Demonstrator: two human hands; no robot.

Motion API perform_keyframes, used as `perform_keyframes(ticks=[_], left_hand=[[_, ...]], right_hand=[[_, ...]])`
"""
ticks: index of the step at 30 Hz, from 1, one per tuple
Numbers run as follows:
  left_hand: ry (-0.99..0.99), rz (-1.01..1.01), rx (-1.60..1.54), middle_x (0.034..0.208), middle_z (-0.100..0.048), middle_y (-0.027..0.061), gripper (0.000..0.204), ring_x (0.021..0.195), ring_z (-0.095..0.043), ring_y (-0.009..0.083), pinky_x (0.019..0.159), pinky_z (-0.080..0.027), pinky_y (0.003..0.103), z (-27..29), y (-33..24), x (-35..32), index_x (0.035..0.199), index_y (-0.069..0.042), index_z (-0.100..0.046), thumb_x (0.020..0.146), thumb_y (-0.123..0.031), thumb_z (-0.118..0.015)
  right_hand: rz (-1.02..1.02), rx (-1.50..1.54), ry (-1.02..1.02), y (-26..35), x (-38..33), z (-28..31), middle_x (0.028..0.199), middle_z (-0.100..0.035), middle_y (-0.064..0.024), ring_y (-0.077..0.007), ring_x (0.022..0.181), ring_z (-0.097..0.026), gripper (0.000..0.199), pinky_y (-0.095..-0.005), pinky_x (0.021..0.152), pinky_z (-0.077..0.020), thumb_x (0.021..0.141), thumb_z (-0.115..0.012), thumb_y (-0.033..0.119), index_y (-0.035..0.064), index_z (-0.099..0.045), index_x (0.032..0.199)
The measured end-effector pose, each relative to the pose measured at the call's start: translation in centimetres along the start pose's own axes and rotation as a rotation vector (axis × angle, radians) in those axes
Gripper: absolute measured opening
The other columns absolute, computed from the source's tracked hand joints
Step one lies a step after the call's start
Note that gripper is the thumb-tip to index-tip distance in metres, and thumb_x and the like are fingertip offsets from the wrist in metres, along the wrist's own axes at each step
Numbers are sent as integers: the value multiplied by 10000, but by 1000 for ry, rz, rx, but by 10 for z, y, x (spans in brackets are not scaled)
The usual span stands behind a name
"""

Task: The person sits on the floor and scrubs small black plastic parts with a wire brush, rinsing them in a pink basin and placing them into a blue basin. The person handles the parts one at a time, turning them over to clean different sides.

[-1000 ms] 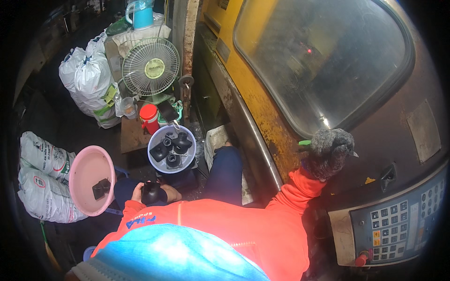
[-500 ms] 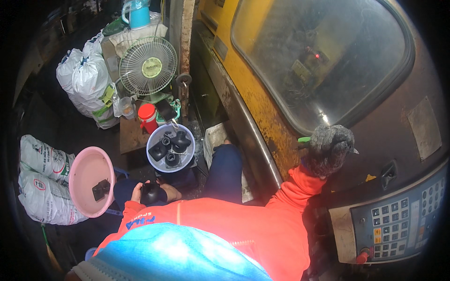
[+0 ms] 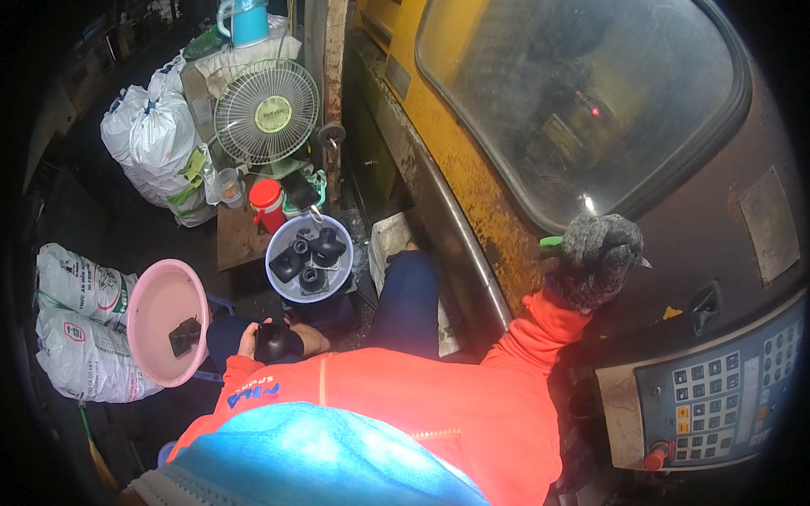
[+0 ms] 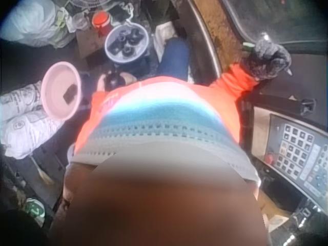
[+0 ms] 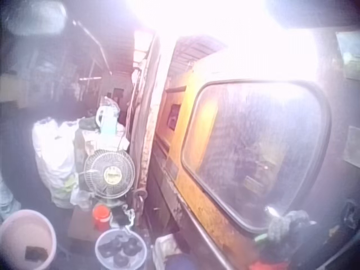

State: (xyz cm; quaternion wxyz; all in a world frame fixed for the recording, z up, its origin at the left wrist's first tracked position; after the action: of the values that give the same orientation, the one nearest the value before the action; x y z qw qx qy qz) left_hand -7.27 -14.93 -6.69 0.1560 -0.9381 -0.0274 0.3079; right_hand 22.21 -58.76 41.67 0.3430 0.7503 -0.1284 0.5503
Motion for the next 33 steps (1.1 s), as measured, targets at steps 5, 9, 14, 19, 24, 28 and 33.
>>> perform_keyframes(ticks=[5,9,14,19,24,28,33], left_hand=[[40,18,-24,982,-673,178,328,835,-658,320,764,-550,458,0,-1,1,1075,-52,-617,808,-170,-467],[29,-1,2,979,-674,180,337,845,-656,323,779,-545,452,2,-1,3,1081,-43,-612,805,-171,-466],[14,-15,10,979,-673,182,344,843,-656,323,786,-543,441,4,-1,4,1081,-32,-608,803,-177,-468],[31,-27,-18,976,-673,182,335,841,-654,323,789,-542,442,4,-2,5,1070,-32,-613,801,-173,-471],[82,-54,-140,990,-669,182,327,882,-648,319,820,-533,440,-12,1,-2,1057,-17,-615,812,-172,-464],[201,-557,105,1099,-635,164,328,990,-629,290,887,-518,408,-50,-20,-20,1123,20,-578,942,-204,-421],[329,-733,32,1145,-590,64,291,1053,-574,228,935,-472,396,-113,-41,-18,1186,-43,-528,912,-127,-579]], right_hand=[[-17,23,10,-1,0,1,678,-441,-2,-90,464,-401,260,-258,447,-341,913,-602,261,22,-576,1012],[-18,61,5,-2,1,2,671,-437,0,-91,467,-402,264,-259,449,-344,912,-604,264,23,-579,1018],[-18,18,43,-2,2,-1,672,-436,-1,-92,469,-402,263,-258,446,-348,912,-603,261,27,-583,1030],[-23,18,48,-1,3,-3,677,-448,-5,-93,470,-405,262,-259,446,-350,913,-601,256,27,-584,1039],[-43,52,25,-2,1,-3,669,-450,-6,-98,476,-407,254,-267,460,-358,910,-604,248,26,-588,1034],[-78,81,-17,-6,1,-6,653,-449,-8,-103,484,-406,242,-264,477,-360,907,-603,237,24,-596,1024],[-230,292,-76,-30,-2,-21,574,-391,-7,-103,465,-402,180,-268,436,-356,902,-572,215,36,-562,892]])
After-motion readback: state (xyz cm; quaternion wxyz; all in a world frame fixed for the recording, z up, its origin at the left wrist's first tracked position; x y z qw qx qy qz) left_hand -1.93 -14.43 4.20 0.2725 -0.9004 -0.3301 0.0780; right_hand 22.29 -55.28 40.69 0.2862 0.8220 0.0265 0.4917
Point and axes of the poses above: each hand's wrist, its own x-axis towards the middle knuckle, its own z-axis out of the back of the hand, y = z × x, the point moved 4 cm from there along x, towards the middle knuckle
